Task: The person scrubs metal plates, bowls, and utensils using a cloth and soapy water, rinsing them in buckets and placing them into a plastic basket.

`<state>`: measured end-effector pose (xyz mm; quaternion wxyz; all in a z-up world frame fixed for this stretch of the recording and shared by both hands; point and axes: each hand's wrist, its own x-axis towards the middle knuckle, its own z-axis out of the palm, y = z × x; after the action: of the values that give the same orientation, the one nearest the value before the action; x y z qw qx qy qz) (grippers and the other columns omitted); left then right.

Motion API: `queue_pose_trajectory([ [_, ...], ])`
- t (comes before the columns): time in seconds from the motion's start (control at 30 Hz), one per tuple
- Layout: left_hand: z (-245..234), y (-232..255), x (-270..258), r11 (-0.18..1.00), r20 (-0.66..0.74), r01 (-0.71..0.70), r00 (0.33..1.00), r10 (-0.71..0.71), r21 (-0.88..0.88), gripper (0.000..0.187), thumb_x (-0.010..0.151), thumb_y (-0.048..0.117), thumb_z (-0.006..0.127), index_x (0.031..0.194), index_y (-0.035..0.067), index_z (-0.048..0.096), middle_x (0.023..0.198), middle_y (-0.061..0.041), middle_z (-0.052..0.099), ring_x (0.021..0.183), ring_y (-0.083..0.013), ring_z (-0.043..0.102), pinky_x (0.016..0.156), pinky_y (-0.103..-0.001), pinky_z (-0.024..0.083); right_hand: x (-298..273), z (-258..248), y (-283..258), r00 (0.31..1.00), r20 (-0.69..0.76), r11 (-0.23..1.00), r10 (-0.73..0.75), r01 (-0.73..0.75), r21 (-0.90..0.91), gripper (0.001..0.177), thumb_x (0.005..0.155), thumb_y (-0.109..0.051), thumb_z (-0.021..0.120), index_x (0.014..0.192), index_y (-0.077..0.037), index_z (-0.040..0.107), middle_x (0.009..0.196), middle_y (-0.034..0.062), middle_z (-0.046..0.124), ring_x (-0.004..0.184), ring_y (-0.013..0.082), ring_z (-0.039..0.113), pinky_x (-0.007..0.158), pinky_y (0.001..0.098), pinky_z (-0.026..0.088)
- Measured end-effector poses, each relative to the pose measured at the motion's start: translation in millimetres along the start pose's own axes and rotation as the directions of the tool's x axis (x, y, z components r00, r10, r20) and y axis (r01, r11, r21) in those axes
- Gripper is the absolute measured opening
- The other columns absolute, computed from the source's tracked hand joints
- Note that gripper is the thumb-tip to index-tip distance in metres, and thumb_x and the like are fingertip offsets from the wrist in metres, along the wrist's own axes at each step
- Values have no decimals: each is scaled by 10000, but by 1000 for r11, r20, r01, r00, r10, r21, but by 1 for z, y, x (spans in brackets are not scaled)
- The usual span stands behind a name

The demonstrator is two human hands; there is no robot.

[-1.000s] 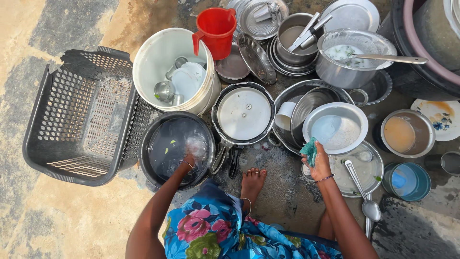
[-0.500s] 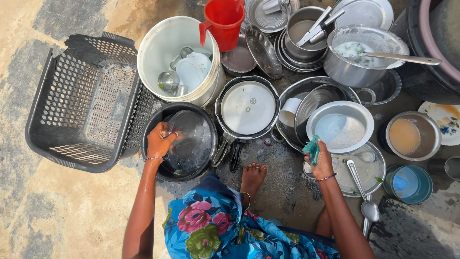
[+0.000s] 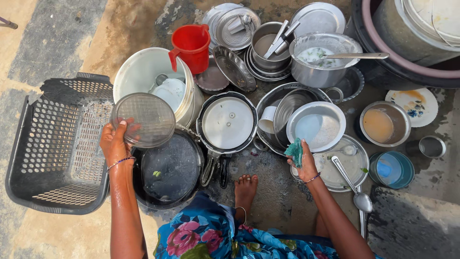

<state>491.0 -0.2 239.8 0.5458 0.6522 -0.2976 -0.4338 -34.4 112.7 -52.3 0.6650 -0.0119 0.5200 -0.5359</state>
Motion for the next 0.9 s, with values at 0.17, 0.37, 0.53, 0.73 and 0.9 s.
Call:
queue_pose_trajectory([
  [0.17, 40, -3, 71, 912, 136, -300, 953, 272, 278, 482, 1025, 139, 698, 1454, 15, 518, 1226, -149, 716, 1031, -209, 658, 815, -348, 500, -20, 20, -35, 968, 232, 995, 93, -98, 10, 268, 963, -242, 620, 1142, -45, 591, 1036, 102, 724, 949, 236, 749, 764, 351, 628],
  [0.37, 139, -6, 74, 416, 486, -605, 795, 363, 679, 605, 870, 172, 779, 1413, 19, 561, 1269, -239, 661, 1089, -387, 651, 922, -470, 489, -24, 6, -116, 970, 213, 908, 113, -14, -419, 438, 949, -245, 621, 1293, 24, 591, 1139, 120, 749, 940, 249, 783, 720, 314, 586],
  [0.53, 245, -96, 23, 480, 778, -653, 619, -106, 585, 288, 857, 198, 721, 1112, 65, 728, 983, -136, 790, 923, -272, 766, 829, -382, 576, -58, -46, -192, 994, 19, 719, 104, -62, -692, 526, 951, -315, 639, 1392, -47, 535, 1125, 122, 745, 903, 201, 749, 711, 307, 581],
  [0.73, 335, -289, -55, 593, 720, -414, 470, -510, 690, 387, 893, 373, 723, 1133, 70, 735, 922, -149, 749, 765, -351, 714, 682, -476, 550, -75, -153, -214, 980, 54, 135, -190, 81, -988, 659, 964, -432, 701, 1453, -20, 541, 1135, 161, 767, 950, 221, 750, 794, 319, 574],
  [0.9, 381, -370, -141, 581, 390, 554, 433, -813, 596, 535, 961, 419, 641, 1295, 59, 429, 989, -247, 679, 687, -410, 679, 587, -549, 575, -48, -207, -191, 959, 62, 26, -277, 73, -997, 657, 953, -426, 710, 1433, 7, 595, 1078, 192, 763, 867, 216, 771, 794, 298, 561],
])
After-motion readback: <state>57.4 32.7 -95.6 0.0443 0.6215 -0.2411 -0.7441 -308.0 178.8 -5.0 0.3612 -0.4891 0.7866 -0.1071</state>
